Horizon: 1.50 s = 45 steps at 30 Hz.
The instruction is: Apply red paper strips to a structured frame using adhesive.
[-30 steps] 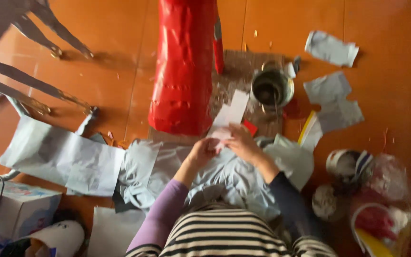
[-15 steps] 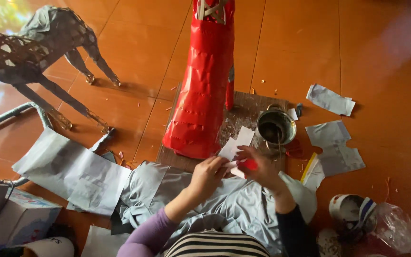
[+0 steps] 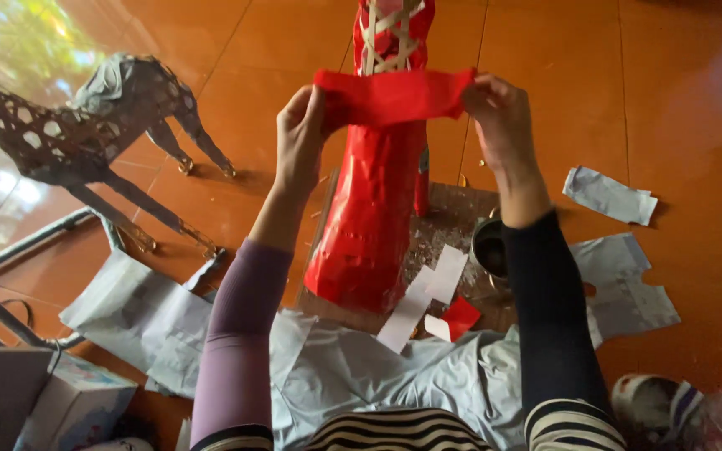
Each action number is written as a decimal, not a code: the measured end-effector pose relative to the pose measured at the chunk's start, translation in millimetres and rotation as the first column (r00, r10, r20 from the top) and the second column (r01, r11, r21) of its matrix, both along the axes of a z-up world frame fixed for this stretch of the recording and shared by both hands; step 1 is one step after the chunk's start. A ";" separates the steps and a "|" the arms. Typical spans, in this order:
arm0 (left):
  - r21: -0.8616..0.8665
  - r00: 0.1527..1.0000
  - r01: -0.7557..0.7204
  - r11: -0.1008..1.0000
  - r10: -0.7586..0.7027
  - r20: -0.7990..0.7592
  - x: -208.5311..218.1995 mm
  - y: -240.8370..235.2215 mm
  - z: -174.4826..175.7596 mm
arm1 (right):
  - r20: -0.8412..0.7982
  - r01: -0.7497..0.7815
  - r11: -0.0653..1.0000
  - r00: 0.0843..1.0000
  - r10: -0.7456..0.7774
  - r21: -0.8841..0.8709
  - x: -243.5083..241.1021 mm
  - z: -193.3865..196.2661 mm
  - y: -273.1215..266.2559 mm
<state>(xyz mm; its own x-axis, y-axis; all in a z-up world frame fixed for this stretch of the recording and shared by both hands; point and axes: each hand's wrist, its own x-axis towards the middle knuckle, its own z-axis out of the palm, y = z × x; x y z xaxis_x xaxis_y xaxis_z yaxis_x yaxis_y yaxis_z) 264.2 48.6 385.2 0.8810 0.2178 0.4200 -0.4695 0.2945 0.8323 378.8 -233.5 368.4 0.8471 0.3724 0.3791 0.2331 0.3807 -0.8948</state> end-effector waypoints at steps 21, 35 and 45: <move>-0.120 0.996 0.033 0.992 -0.023 0.082 159.8 7.2 -42.6 | 0.012 -0.063 0.987 0.998 0.062 0.149 87.4 -50.3 83.2; -0.108 0.896 0.383 0.917 -0.398 -0.196 163.5 19.7 -47.9 | 0.036 0.046 0.967 0.999 -0.038 -0.252 85.6 -68.6 92.3; 0.293 0.886 -0.460 0.838 0.451 0.102 149.7 9.8 -56.8 | 0.021 -0.029 0.999 0.999 0.029 0.028 90.1 -45.6 91.7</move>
<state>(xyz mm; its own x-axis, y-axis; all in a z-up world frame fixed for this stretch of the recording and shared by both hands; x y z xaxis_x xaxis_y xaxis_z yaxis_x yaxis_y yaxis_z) 414.0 58.4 328.4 0.7002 0.4513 0.5532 -0.5132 -0.2203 0.8295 468.8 -141.8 322.8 0.8281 0.3856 0.4069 0.2397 0.4126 -0.8788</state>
